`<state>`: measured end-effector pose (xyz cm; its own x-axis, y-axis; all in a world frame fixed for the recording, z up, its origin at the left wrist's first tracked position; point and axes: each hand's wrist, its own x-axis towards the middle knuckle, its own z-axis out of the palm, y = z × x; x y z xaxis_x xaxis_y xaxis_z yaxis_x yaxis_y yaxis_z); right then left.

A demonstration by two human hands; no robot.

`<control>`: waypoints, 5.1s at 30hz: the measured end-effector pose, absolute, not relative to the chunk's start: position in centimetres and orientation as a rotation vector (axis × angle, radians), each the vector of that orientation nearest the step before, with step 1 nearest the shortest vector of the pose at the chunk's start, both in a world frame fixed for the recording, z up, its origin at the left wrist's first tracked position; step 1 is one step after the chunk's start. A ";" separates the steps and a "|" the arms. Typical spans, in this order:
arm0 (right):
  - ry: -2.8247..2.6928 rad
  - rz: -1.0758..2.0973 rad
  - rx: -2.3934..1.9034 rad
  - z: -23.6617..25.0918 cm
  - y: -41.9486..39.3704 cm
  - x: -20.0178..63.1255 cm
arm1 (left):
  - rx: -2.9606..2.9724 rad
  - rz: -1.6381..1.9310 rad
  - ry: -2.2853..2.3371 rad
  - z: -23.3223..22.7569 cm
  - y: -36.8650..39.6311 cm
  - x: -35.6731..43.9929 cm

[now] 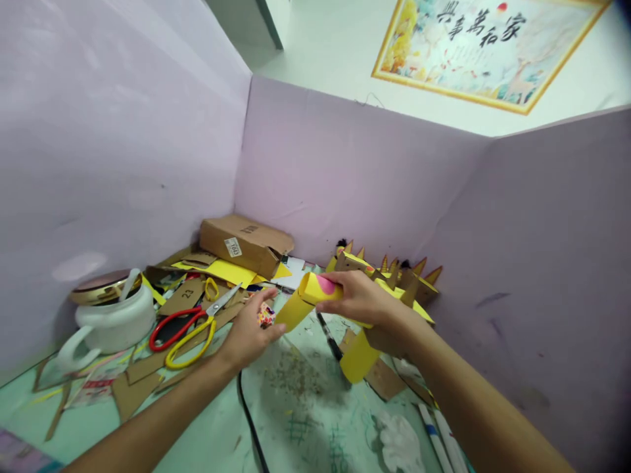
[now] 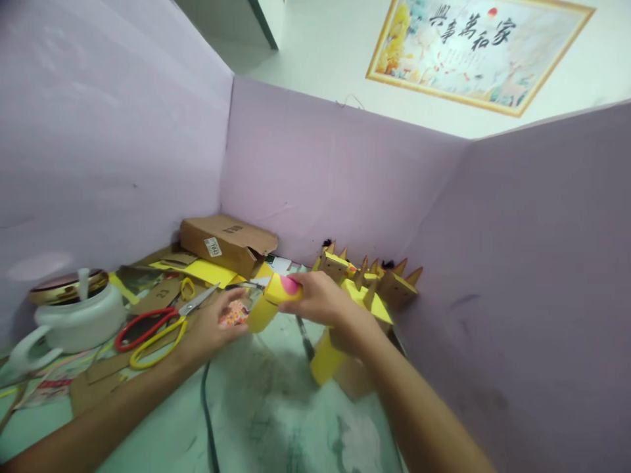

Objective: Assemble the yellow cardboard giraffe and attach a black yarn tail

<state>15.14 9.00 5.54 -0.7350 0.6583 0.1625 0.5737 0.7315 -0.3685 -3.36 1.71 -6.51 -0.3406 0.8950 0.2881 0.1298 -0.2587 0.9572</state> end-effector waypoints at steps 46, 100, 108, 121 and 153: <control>-1.395 1.013 -1.080 -10.4 15.5 19.7 | 1.064 1.715 1.140 -10.6 12.6 -0.7; -2.550 -0.144 -1.167 -0.7 14.6 10.7 | 1.107 1.696 1.434 -10.5 10.8 1.7; -2.810 -0.191 -1.076 -1.3 14.6 9.8 | 1.167 1.774 1.273 -11.0 11.9 1.6; -2.857 0.051 -1.136 1.1 15.1 11.7 | 1.116 1.562 1.439 -10.0 11.0 0.2; -2.844 -0.074 -1.110 -0.3 15.2 11.4 | 1.057 1.640 1.308 -11.7 11.8 -0.9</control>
